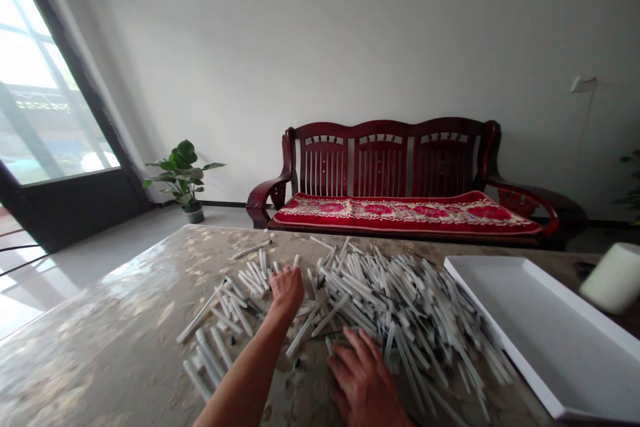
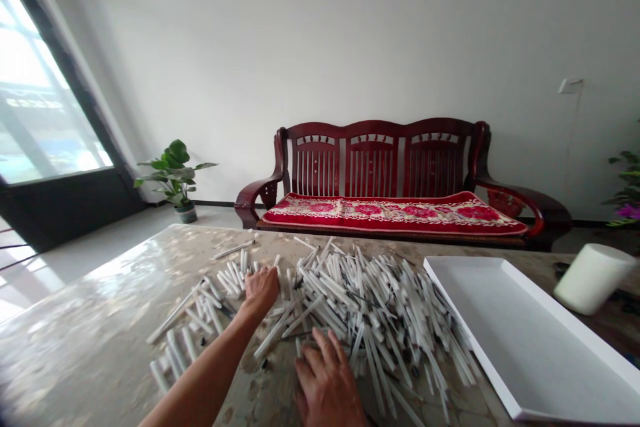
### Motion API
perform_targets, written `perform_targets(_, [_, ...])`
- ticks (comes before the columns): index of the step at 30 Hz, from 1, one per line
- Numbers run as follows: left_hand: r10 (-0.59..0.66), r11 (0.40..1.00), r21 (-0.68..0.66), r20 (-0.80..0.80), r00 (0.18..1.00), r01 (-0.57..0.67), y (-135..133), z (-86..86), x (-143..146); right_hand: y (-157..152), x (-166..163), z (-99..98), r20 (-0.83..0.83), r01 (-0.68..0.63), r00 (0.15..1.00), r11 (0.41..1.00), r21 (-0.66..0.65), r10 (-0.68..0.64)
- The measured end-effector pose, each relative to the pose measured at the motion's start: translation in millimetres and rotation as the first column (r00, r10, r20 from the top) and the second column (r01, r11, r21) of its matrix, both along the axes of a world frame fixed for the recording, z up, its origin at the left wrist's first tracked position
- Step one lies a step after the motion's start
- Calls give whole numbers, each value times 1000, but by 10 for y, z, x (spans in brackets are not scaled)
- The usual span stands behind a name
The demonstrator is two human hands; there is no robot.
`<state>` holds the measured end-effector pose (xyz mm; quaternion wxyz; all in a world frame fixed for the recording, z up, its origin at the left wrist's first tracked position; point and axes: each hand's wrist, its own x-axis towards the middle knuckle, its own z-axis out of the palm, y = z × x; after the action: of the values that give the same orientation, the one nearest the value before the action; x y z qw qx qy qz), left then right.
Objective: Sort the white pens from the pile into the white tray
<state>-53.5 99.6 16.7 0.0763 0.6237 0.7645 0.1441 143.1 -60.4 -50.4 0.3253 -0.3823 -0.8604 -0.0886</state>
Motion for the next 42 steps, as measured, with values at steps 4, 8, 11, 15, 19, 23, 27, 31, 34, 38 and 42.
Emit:
perform_targets(4, [35, 999, -23, 115, 993, -32, -90, 28, 41, 13, 165, 105, -84, 118, 989, 993, -24, -120])
perform_targets(8, [70, 998, -26, 307, 949, -66, -196, 18, 98, 56, 260, 105, -188, 184, 965, 983, -24, -185])
perform_targets(11, [33, 999, -23, 492, 870, -25, -389, -60, 238, 71, 311, 144, -252, 207, 945, 977, -40, -210])
perform_targets(15, [-26, 999, 19, 959, 282, 29, -779, -208, 521, 68, 354, 209, -304, 271, 913, 962, -44, -271])
perform_targets(19, [27, 997, -9, 971, -240, 74, -1083, -272, 752, 66, 388, 253, -311, 352, 882, 934, -64, -354])
perform_targets(23, [69, 984, -11, 943, -327, 175, -1188, -284, 883, 75, 430, 272, -318, 391, 863, 918, -69, -392])
perform_targets(27, [44, 981, 20, 945, -325, 191, -1205, -311, 935, 87, 469, 266, -353, 372, 849, 919, -130, -394])
perform_targets(31, [20, 983, 35, 953, -302, 178, -1212, -318, 940, 92, 504, 248, -401, 310, 836, 926, -217, -374])
perform_targets(34, [11, 978, 51, 955, -297, 200, -1211, -328, 948, 101, 538, 240, -394, 294, 839, 922, -254, -376])
perform_targets(38, [-3, 984, 57, 953, -302, 171, -1197, -372, 985, 129, 575, 240, -401, 273, 857, 946, -176, -322])
perform_targets(42, [10, 991, 33, 951, -308, 133, -1188, -408, 1019, 143, 597, 249, -416, 246, 875, 967, -62, -249])
